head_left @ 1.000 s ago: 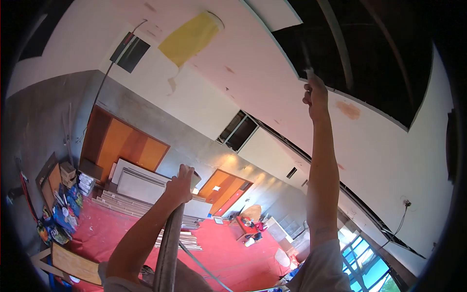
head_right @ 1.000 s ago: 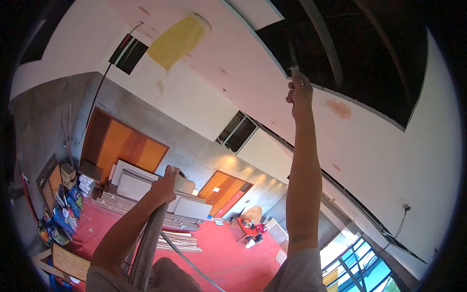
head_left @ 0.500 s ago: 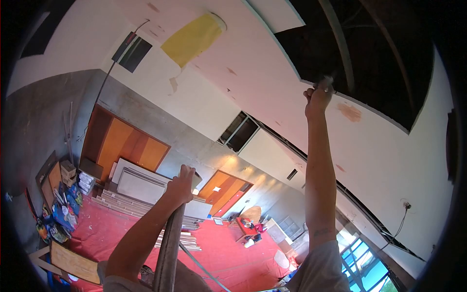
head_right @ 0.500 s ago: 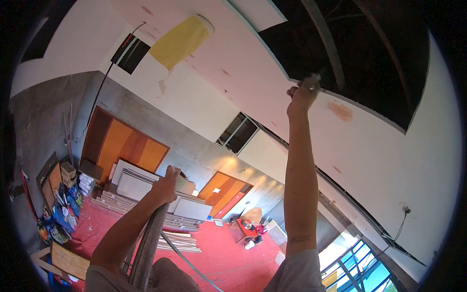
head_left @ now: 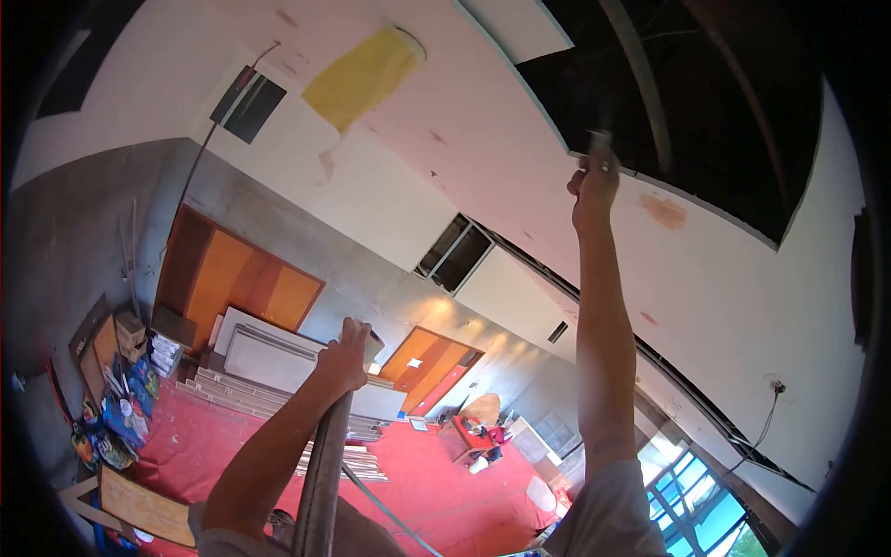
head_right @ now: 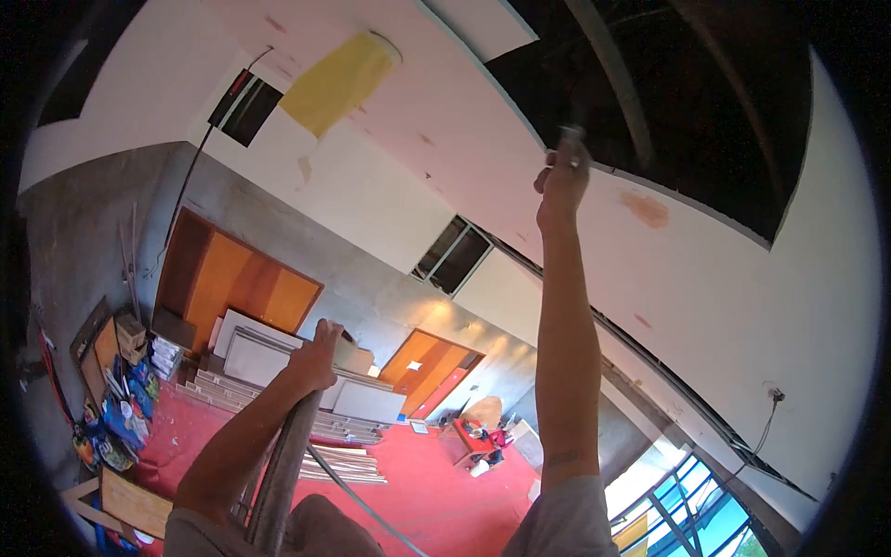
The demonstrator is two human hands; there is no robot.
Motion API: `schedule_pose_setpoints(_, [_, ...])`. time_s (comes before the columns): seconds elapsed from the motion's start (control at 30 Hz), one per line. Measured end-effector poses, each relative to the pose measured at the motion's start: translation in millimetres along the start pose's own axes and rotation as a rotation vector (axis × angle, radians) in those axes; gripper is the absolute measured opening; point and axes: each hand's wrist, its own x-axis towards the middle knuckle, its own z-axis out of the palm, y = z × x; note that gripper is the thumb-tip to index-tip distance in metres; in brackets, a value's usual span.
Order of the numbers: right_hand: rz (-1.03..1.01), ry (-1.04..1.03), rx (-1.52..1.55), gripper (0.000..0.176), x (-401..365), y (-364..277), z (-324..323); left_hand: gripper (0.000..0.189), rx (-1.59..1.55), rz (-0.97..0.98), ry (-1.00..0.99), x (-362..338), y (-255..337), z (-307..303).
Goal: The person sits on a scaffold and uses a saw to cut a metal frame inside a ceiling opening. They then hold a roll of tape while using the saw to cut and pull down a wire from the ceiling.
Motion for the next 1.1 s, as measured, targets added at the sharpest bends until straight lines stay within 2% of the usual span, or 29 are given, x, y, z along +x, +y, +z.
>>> schedule_pose_setpoints(0.07, [-0.108,0.318,0.272,0.032,-7,-1,16,0.092,-0.010,0.002,-0.010,1,-3,0])
schedule_pose_setpoints(0.2, [0.115,-0.393,-0.121,0.042,4,-5,-7,0.091,0.003,0.001,0.022,1,-4,4])
schedule_pose_setpoints(0.23, [0.057,-0.280,-0.140,0.043,5,-9,-4,0.091,-0.001,-0.002,0.023,0,-3,4])
schedule_pose_setpoints(0.33, [-0.122,0.199,0.214,0.035,-3,-4,10,0.091,-0.015,0.006,0.020,3,-2,3])
schedule_pose_setpoints(0.47, [-0.099,-0.121,0.042,0.029,10,-11,-1,0.093,-0.012,0.013,0.017,-1,-4,2])
schedule_pose_setpoints(0.57, [-0.076,0.076,0.283,0.027,28,-10,-10,0.094,-0.018,0.010,0.007,1,-4,3])
schedule_pose_setpoints(0.67, [-0.092,0.164,0.365,0.025,29,-3,-5,0.095,-0.012,-0.007,0.006,2,-2,3])
schedule_pose_setpoints(0.77, [0.147,-0.393,-0.059,0.027,21,-17,-23,0.097,-0.014,-0.015,0.002,1,-1,2])
schedule_pose_setpoints(0.87, [-0.026,0.106,0.154,0.027,19,-7,-22,0.097,0.004,-0.019,-0.010,1,0,1])
schedule_pose_setpoints(0.97, [-0.083,0.074,0.119,0.028,18,2,-21,0.098,0.005,-0.025,-0.030,1,0,0])
schedule_pose_setpoints(1.07, [-0.091,-0.138,-0.086,0.029,21,-8,-27,0.098,-0.002,-0.013,-0.024,2,-2,1])
schedule_pose_setpoints(1.1, [-0.142,0.065,0.022,0.024,22,-6,-22,0.098,-0.003,-0.010,-0.008,3,-3,3])
